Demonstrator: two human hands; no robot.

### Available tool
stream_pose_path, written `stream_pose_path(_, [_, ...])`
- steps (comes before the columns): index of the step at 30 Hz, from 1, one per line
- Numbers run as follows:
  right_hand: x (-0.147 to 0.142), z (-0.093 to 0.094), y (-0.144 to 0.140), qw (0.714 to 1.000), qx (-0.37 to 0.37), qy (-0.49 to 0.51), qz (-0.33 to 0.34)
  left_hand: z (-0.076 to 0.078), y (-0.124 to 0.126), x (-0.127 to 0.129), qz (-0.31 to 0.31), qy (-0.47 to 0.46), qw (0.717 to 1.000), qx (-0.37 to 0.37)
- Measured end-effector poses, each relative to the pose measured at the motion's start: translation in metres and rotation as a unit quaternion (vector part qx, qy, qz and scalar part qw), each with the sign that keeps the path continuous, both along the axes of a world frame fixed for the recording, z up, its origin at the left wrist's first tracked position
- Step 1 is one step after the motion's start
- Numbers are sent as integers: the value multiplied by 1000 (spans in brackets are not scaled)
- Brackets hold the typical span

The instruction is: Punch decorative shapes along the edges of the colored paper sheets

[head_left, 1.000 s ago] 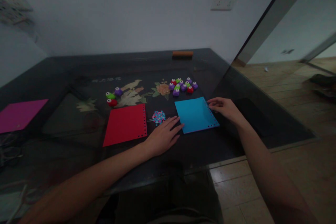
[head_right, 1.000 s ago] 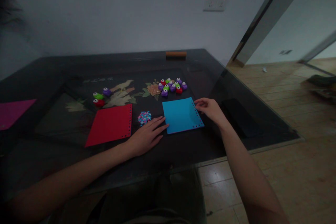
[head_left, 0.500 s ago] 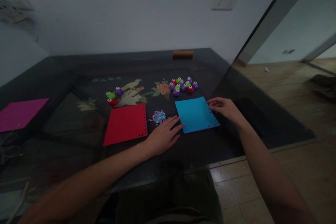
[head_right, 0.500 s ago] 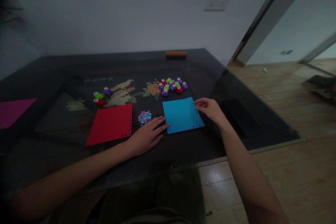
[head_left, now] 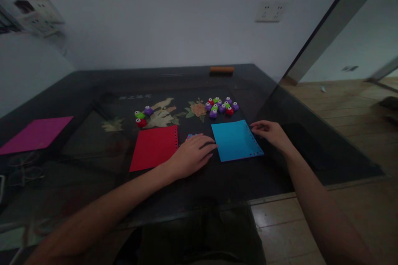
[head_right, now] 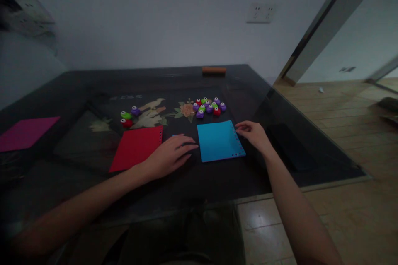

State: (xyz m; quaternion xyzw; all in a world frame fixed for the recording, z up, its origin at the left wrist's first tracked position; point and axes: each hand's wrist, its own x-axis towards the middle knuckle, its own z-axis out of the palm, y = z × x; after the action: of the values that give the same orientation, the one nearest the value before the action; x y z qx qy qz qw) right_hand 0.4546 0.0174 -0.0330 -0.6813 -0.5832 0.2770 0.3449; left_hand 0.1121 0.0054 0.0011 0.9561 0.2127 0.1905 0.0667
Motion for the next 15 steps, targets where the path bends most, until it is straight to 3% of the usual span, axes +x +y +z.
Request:
stream_pose_path(3, [-1,3,0,999,10,-36,-3,20,22,-30,33,3,999,-2])
stream_pose_path(6, [-8,13,-1,997,37,-74,-3,28,45,-71,139,-12,990,-19])
stream_pose_path(10, [-34,35,-1,992,65,-104,26,15,69,-125,243,-28,968,-52])
stream_pose_path(15, [-100,50,6,979,86,-123,135,-10,83,-166,292,-31,954,-60])
